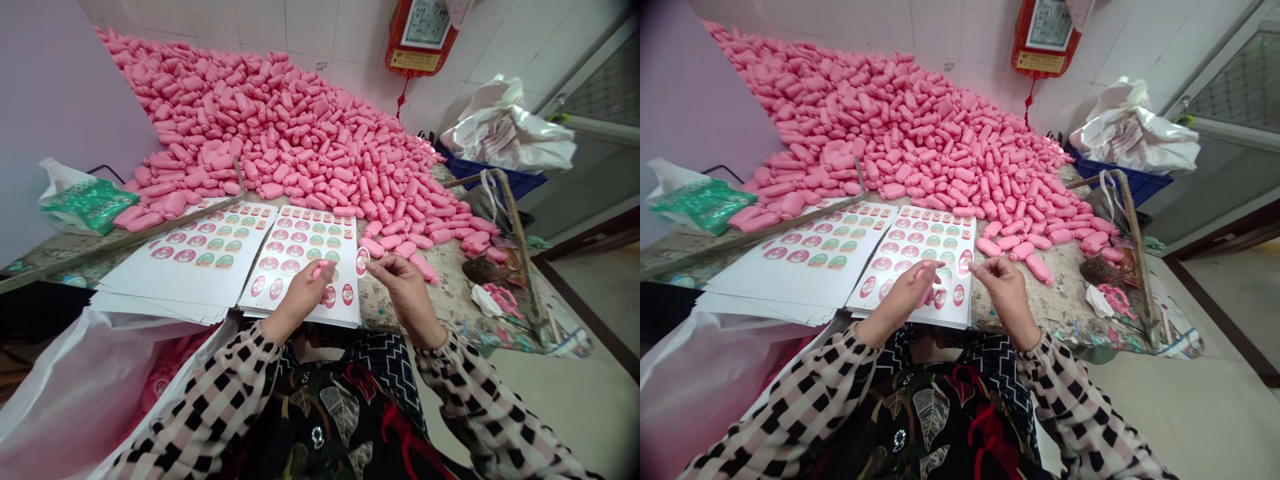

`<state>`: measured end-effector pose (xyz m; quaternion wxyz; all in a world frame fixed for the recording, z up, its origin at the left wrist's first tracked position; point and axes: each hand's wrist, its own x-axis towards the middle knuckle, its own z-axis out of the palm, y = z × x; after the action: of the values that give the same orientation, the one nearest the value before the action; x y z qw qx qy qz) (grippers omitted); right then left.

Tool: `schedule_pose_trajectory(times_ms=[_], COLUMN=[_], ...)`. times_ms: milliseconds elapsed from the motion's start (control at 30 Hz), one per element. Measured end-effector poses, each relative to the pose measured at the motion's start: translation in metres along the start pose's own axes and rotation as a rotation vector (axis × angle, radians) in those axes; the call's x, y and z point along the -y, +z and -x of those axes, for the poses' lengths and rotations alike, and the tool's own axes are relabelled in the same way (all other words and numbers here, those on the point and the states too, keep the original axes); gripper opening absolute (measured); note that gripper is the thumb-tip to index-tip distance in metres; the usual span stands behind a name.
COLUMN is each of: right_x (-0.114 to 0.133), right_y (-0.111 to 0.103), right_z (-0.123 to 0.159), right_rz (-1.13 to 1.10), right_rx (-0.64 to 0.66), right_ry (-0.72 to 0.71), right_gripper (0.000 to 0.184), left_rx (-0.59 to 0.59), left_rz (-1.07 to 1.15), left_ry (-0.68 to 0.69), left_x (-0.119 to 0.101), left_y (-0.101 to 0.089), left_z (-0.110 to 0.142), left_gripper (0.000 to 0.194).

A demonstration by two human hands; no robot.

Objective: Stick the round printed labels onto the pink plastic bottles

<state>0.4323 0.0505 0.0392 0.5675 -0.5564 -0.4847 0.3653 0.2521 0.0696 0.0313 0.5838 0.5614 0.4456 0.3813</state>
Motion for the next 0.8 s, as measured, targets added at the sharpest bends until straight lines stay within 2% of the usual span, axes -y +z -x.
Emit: schedule_pose_trajectory(times_ms=[100,200,400,800], right_x=[0.008,0.012,0.008,0.009], right_y=[0.016,0.028,0.032,0.034], right_z=[0.018,0.028,0.032,0.034], right_rz=[-0.03,0.018,0.07,0.055], right_rx=[0.106,0.175,0.206,0.24], right_ry=[0.039,0.051,0.041,0.063], right_gripper=[0.025,0.025,0.026,0.026], left_rx=[0.018,0.005,0.092,0.101], left_rz=[0.615,0.871,0.935,0.93], left_ry=[-0.244,-0.359,-0.368,-0.326], left_x=[0.0,0.001,0.001,0.005], left_y=[0.005,0.01,0.009,0.01], left_z=[0.002,0.002,0.004,0.004], left_gripper=[0.058,0.055,0.062,0.065])
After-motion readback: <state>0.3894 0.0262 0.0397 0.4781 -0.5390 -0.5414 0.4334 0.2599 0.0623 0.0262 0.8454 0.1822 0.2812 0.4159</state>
